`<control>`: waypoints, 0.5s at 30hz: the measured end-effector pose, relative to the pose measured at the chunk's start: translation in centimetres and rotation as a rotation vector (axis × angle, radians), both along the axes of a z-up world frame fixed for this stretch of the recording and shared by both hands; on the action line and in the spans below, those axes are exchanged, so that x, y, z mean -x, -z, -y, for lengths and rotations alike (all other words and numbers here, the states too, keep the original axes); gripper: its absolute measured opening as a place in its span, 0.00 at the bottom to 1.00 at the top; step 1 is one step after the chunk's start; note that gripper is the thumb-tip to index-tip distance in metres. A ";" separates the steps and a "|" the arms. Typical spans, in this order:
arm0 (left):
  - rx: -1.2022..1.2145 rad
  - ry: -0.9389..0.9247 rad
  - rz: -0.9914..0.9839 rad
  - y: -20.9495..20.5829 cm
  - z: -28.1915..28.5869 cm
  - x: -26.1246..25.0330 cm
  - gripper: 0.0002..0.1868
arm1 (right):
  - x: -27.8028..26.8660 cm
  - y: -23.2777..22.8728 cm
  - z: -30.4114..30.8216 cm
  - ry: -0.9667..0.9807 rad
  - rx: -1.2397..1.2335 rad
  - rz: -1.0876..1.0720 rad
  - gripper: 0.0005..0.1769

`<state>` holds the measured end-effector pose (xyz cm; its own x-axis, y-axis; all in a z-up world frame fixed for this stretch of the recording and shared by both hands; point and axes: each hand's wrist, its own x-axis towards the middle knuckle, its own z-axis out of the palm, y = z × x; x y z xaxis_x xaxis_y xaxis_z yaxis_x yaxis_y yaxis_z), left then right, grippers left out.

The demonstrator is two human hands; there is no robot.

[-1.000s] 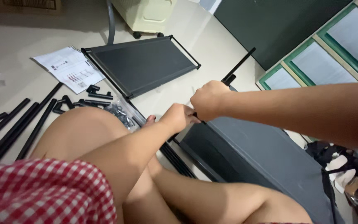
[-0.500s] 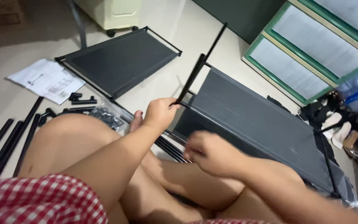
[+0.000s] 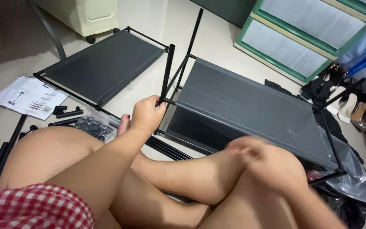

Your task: The person assembles a three-tier black metal shelf by inserting vertical poles into corner brackets and attaching shelf panels. They work on the floor, connecting frame pieces and securing the shelves in place.

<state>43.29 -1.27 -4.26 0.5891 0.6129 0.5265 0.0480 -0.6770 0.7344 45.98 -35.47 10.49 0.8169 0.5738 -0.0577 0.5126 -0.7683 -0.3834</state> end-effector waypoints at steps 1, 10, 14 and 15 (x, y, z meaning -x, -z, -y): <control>-0.009 -0.002 -0.011 0.1 0.1 0.1 0.14 | -1.6 -0.6 1.2 0.006 -0.061 0.120 0.18; 0.033 -0.015 -0.150 1.3 0.2 0.3 0.13 | -18.1 2.0 23.2 0.879 0.341 0.258 0.43; 0.127 -0.080 -0.260 2.2 -2.0 -3.5 0.14 | -21.0 6.1 28.9 0.740 -0.159 -0.147 0.35; 0.185 -0.100 -0.292 2.2 -2.9 -5.0 0.14 | -21.1 6.4 29.0 0.728 -0.064 -0.044 0.36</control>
<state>48.32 1.67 -6.51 0.6304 0.7446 0.2196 0.3335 -0.5152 0.7895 67.08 -64.50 4.05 0.9903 -0.1105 -0.0838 -0.1365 -0.8837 -0.4476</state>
